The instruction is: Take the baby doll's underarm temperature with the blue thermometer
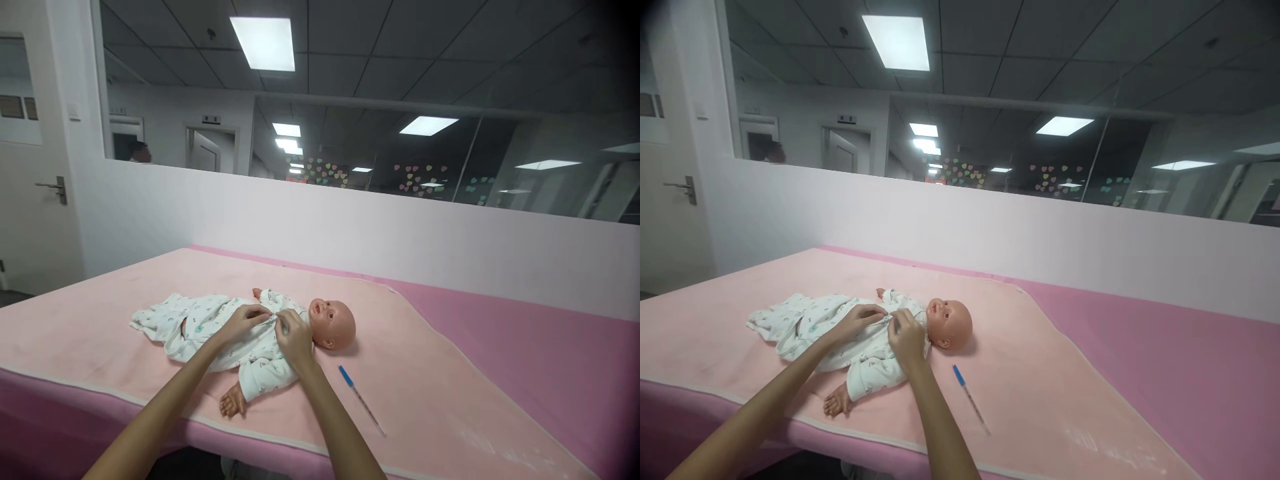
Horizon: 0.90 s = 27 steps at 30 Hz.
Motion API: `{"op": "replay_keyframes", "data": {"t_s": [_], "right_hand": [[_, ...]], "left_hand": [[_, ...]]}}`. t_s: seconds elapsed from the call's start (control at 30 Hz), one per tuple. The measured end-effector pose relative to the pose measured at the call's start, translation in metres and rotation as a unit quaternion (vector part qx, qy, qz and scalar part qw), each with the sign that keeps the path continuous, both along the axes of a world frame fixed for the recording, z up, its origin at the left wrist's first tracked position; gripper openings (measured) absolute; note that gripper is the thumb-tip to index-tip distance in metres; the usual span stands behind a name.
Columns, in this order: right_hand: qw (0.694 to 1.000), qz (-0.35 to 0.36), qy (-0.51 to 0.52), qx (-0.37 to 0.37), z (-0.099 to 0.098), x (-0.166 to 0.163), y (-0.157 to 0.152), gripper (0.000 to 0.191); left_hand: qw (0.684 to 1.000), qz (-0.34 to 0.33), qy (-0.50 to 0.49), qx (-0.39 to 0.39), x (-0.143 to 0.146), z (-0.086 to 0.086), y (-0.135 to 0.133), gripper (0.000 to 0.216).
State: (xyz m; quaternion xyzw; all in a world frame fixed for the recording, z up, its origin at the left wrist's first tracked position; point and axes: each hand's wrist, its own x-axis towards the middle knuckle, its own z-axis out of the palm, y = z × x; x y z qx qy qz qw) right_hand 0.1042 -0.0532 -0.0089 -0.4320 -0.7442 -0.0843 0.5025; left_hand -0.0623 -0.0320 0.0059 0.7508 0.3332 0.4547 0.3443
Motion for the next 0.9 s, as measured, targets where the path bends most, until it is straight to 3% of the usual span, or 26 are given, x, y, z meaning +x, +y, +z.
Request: {"op": "replay_keyframes", "data": {"t_s": [0.13, 0.3, 0.63, 0.9], "right_hand": [[0.997, -0.04, -0.057, -0.011, 0.004, -0.01, 0.005, 0.014], [0.992, -0.073, -0.107, 0.004, 0.0, -0.011, 0.005, 0.01], [0.989, -0.103, -0.103, 0.008, -0.004, -0.013, 0.007, 0.012], [0.996, -0.059, -0.066, -0.016, -0.003, -0.011, 0.001, 0.011]], "left_hand": [[0.999, 0.011, -0.037, 0.013, 0.005, -0.004, -0.006, 0.029], [0.998, 0.044, -0.01, 0.043, 0.006, -0.008, -0.004, 0.02], [0.989, 0.117, 0.007, 0.09, 0.009, -0.015, -0.001, 0.022], [0.992, 0.102, 0.004, 0.067, 0.007, -0.012, -0.003, 0.026]]}}
